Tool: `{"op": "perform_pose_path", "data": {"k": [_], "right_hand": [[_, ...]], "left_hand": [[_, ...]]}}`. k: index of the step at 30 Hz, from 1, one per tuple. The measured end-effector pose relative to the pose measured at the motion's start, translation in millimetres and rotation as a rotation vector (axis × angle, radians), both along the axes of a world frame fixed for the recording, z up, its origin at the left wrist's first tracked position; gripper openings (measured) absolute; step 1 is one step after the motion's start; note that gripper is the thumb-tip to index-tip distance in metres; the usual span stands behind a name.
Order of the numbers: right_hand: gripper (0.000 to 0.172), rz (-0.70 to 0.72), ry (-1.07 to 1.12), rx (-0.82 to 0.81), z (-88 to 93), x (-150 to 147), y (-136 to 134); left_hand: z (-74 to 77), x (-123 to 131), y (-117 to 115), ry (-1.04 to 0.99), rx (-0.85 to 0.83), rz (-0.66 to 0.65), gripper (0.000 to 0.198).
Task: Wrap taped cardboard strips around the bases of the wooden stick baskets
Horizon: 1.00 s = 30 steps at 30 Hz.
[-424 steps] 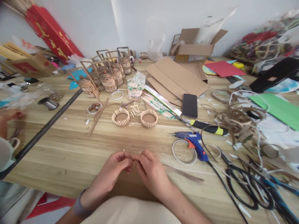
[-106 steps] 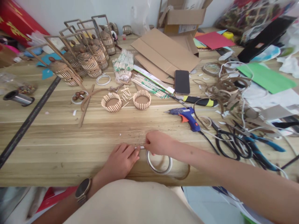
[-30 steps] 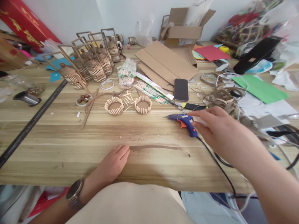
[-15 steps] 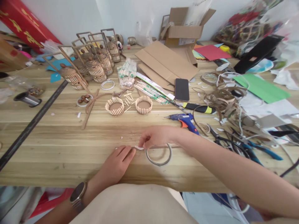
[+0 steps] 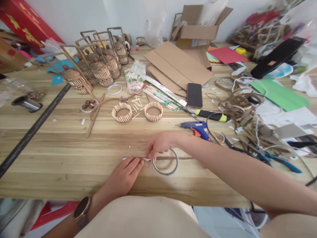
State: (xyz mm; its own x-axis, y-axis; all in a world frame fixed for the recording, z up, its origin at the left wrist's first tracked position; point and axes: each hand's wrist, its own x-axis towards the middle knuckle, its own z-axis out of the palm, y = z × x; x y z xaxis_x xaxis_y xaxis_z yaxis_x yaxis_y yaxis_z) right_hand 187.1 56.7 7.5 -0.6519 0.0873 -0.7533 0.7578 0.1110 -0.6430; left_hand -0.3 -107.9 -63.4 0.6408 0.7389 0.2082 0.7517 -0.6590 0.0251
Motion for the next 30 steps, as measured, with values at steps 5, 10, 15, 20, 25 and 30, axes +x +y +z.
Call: {"op": "perform_pose_path", "data": {"k": [5,10,15,20,25,30], "right_hand": [[0.029,0.019,-0.038,-0.024,4.6,-5,2],[0.028,0.05,-0.051,-0.031,5.2,-10,4],[0.024,0.075,-0.068,-0.007,3.5,-14,6],[0.027,0.091,-0.093,0.013,6.1,-18,6],[0.028,0.125,-0.103,0.029,7.2,-21,8],[0.024,0.11,-0.073,0.104,10.4,-18,6]], "left_hand": [[-1.0,0,-1,0.005,0.009,0.009,0.04],[-1.6,0,0,0.011,0.017,0.008,0.04],[-1.5,0,-1,-0.003,0.04,0.005,0.038],[-1.4,2,-1,-0.022,0.062,0.032,0.04],[1.1,6,1,-0.018,0.077,0.048,0.04],[5.1,8,2,0.022,0.082,0.031,0.039]]}}
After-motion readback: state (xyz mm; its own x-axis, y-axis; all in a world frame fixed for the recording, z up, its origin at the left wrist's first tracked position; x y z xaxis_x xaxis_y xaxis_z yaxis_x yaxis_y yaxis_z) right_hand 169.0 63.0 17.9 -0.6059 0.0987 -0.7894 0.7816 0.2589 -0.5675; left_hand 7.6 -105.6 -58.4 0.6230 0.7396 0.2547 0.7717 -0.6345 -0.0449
